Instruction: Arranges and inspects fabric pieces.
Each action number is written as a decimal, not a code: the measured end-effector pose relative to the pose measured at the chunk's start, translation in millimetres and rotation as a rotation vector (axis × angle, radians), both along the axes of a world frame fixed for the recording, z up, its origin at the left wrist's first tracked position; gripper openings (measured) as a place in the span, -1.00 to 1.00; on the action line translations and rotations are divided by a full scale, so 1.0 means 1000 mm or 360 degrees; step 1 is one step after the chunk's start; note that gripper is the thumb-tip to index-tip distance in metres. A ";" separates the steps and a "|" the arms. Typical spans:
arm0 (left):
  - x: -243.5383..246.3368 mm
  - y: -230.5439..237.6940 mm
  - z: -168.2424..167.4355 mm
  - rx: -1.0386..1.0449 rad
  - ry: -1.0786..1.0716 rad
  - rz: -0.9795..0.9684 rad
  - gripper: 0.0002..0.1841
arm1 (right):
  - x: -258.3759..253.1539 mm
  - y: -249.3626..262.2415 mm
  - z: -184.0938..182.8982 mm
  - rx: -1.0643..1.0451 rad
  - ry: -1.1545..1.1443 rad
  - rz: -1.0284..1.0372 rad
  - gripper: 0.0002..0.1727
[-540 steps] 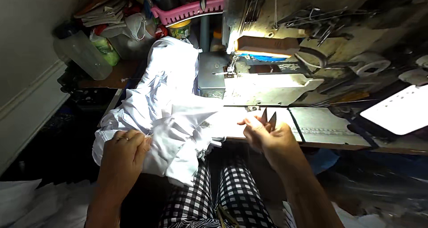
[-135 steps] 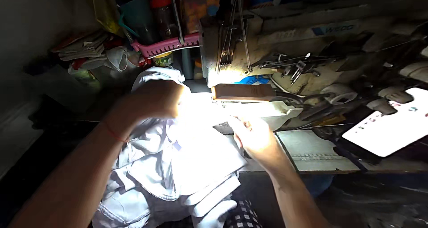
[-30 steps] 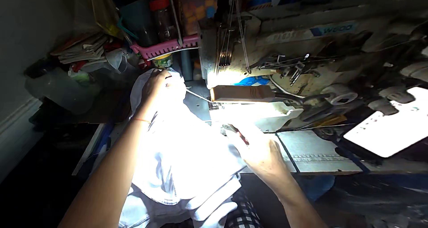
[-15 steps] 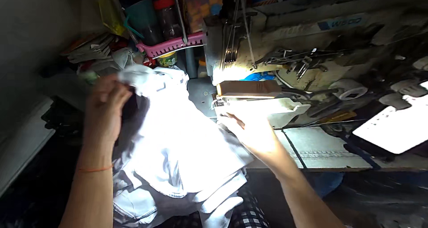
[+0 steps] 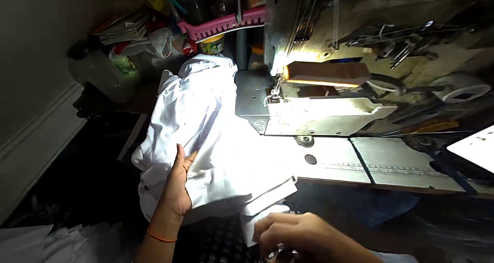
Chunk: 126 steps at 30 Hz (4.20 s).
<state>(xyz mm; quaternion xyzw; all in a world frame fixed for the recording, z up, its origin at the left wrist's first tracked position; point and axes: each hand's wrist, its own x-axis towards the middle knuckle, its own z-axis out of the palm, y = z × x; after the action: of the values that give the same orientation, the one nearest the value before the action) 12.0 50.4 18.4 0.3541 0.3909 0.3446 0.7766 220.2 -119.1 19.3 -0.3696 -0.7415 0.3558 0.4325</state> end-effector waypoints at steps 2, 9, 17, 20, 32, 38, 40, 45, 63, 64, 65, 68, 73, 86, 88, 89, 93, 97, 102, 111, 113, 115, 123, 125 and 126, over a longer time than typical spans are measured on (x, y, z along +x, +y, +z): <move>-0.009 -0.004 0.001 0.0022 0.0015 0.0059 -0.20 | 0.013 0.002 -0.006 0.0048 0.0036 -0.0206 -0.77; -0.041 0.000 -0.019 0.1106 0.0758 -0.0180 -0.33 | 0.011 0.019 -0.004 -0.0027 0.0275 -0.0617 -0.74; -0.020 -0.006 -0.033 0.2195 0.1588 0.0261 -0.80 | -0.004 0.037 -0.006 -0.0141 0.0418 -0.0696 -0.78; -0.018 -0.008 -0.009 0.1900 0.1207 0.0126 -0.81 | 0.001 0.031 -0.004 -0.0063 0.0408 -0.0793 -0.78; -0.006 -0.002 -0.007 0.1956 0.1474 0.0117 -0.85 | 0.000 0.031 -0.009 -0.0014 0.0371 -0.0977 -0.76; 0.041 -0.021 0.031 0.1154 0.0155 -0.0354 -0.86 | -0.017 0.043 0.001 0.0250 0.0284 -0.1054 -0.64; 0.056 -0.021 0.030 0.0933 -0.0105 -0.0460 -0.97 | -0.013 0.048 0.001 0.0322 0.0178 -0.1195 -0.61; 0.070 -0.011 0.027 0.0829 -0.0247 -0.0509 -0.88 | 0.019 0.052 0.004 0.0145 0.0418 -0.1299 -0.89; 0.037 0.017 0.045 0.1965 0.0719 -0.0216 -0.72 | 0.027 0.068 0.010 0.0267 0.0503 -0.1319 -0.71; 0.038 0.016 0.047 0.2062 0.0813 -0.0156 -0.70 | 0.026 0.069 0.010 0.0313 0.0404 -0.1392 -0.74; 0.040 0.016 0.049 0.2189 0.0901 -0.0075 -0.74 | 0.025 0.070 0.009 0.0353 0.0332 -0.1455 -0.77; 0.052 0.030 0.061 0.2439 0.1041 -0.0100 -0.81 | 0.029 0.071 0.002 0.0322 0.0281 -0.1538 -0.88; 0.115 0.068 0.073 0.2313 0.0950 -0.0469 -0.81 | 0.041 0.076 -0.008 -0.0398 0.0538 -0.1497 -0.90; 0.241 0.163 0.000 0.2722 0.1218 -0.0579 -0.63 | 0.059 0.104 -0.012 -0.0641 0.1155 -0.1513 -0.71; 0.229 0.158 0.012 0.2891 0.1109 -0.0416 -0.71 | 0.060 0.102 -0.013 -0.0635 0.0955 -0.1566 -0.70; 0.213 0.145 0.029 0.2896 0.1085 -0.0355 -0.78 | 0.060 0.099 -0.012 -0.0585 0.0818 -0.1648 -0.71; 0.113 0.076 0.072 0.2468 0.1529 -0.0370 -0.60 | 0.064 0.088 -0.010 0.0065 0.0152 -0.1958 -0.74; 0.066 0.051 0.028 0.2164 0.1761 -0.0551 -0.73 | 0.063 0.091 -0.005 0.0074 -0.0212 -0.1734 -0.69; 0.081 0.084 0.030 0.2495 0.1437 0.0331 -0.92 | 0.045 0.087 0.001 -0.0235 0.1379 -0.0784 -0.90; 0.111 0.037 0.051 0.2016 0.0821 -0.0364 -0.95 | 0.037 0.070 -0.009 0.0181 0.0423 -0.1250 -0.89; 0.127 0.030 0.039 0.1382 0.0455 -0.0786 -0.82 | 0.035 0.070 -0.013 0.0242 0.0361 -0.1233 -0.88; 0.134 0.033 0.028 0.1005 0.0402 -0.1110 -0.77 | 0.042 0.068 -0.020 -0.0054 0.0395 -0.1438 -0.85; 0.123 0.050 0.060 0.2757 0.1197 -0.0966 -0.75 | 0.042 0.073 -0.002 0.0108 0.0105 -0.1430 -0.87; 0.117 0.066 0.087 0.2914 0.1283 -0.1072 -0.79 | 0.046 0.077 0.008 0.0185 0.0025 -0.1369 -0.86; 0.113 0.074 0.107 0.2854 0.1429 -0.1147 -0.78 | 0.050 0.079 0.013 0.0152 0.0025 -0.1430 -0.87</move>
<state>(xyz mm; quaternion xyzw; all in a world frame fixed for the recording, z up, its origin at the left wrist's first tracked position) 124.7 124.7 125.3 0.9860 0.1170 0.0942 0.0730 270.7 -39.8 32.5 -0.6318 -0.5198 0.1011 0.5661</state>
